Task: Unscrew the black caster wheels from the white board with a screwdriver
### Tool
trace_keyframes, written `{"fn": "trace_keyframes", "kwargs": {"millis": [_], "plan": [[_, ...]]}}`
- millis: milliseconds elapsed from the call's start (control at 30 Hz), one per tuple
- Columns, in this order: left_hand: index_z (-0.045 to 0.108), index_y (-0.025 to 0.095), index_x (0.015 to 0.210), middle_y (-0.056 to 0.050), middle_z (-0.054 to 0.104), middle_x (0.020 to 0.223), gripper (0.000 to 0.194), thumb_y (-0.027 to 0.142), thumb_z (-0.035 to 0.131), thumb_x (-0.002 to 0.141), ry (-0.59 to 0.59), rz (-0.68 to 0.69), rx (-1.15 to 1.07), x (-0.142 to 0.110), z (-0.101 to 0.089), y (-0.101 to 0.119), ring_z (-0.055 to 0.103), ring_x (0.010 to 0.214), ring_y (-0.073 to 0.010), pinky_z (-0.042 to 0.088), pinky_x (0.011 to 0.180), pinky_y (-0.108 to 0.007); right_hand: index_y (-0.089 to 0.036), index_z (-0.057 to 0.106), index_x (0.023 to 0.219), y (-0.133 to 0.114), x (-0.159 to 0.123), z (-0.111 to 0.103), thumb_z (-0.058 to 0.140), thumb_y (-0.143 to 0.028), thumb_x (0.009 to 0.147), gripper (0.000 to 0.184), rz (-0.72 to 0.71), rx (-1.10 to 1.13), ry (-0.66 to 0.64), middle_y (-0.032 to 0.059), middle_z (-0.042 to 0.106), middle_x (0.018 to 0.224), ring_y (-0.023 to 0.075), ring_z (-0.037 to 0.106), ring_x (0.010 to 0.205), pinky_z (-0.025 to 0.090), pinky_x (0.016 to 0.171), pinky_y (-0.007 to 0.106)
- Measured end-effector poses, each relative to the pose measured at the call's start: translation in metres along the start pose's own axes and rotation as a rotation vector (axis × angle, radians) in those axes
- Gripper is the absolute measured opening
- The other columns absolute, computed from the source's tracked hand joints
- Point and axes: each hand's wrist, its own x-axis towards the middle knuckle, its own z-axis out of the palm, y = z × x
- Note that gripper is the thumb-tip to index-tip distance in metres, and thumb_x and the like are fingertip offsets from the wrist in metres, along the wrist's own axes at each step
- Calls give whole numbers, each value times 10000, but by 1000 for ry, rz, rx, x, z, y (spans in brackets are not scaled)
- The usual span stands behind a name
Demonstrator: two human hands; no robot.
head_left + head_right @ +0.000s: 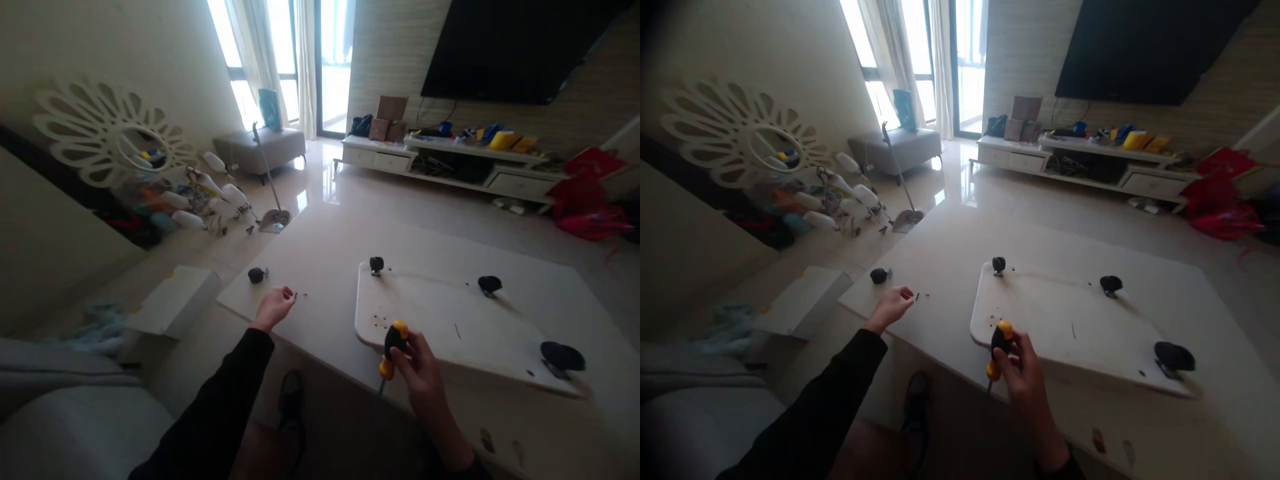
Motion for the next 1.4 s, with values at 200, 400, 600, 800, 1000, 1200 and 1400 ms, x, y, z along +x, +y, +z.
{"fn": "trace_keyframes", "kwargs": {"millis": [200,400,600,800,1000,1200,1400], "plan": [[679,150,987,-114,767,989,262,392,689,887,-439,-82,-398,-61,54,51,734,710,-208,584,651,-323,-240,623,1095,-18,0,1,799,-629,845,495,74,81,126,39,728,1006,185,705,838,578,685,290],[614,160,1061,-92,731,998,414,490,745,848,-601,-200,-752,-96,70,80,751,767,-207,631,726,-339,-214,684,1078,-29,-17,18,764,-450,821,357,139,-122,-83,14,684,882,151,613,736,468,634,268],[619,136,1083,-102,755,873,391,371,833,855,-577,-214,-750,-98,78,90,769,735,-228,652,699,-330,-238,742,1100,-37,-42,35,791,-287,785,323,63,-292,-424,-10,748,896,134,618,734,437,681,259],[594,143,980,-70,731,830,277,41,797,821,-483,-329,-858,-94,95,96,785,685,-239,683,684,-339,-257,724,1202,-25,-44,49,742,-477,863,405,-91,-538,-597,39,803,1087,216,727,902,501,761,299],[545,145,1062,-58,725,848,337,-77,683,849,-356,-408,-938,-89,103,95,774,638,-233,684,620,-352,-272,674,1301,-16,-40,58,598,-632,939,515,-274,-766,-732,62,797,1160,247,751,872,496,691,326],[564,145,1028,-40,711,808,340,-88,690,814,-324,-472,-937,-80,102,100,735,569,-201,646,567,-299,-288,634,1349,-20,-42,58,532,-626,959,525,-298,-779,-779,54,789,1105,254,739,849,471,649,328],[570,152,908,-34,690,775,236,-50,669,836,-310,-420,-924,-65,96,103,690,548,-156,612,539,-253,-230,598,1170,-33,-42,48,629,-464,898,360,-74,-467,-649,87,724,1170,259,695,1002,548,867,375]]}}
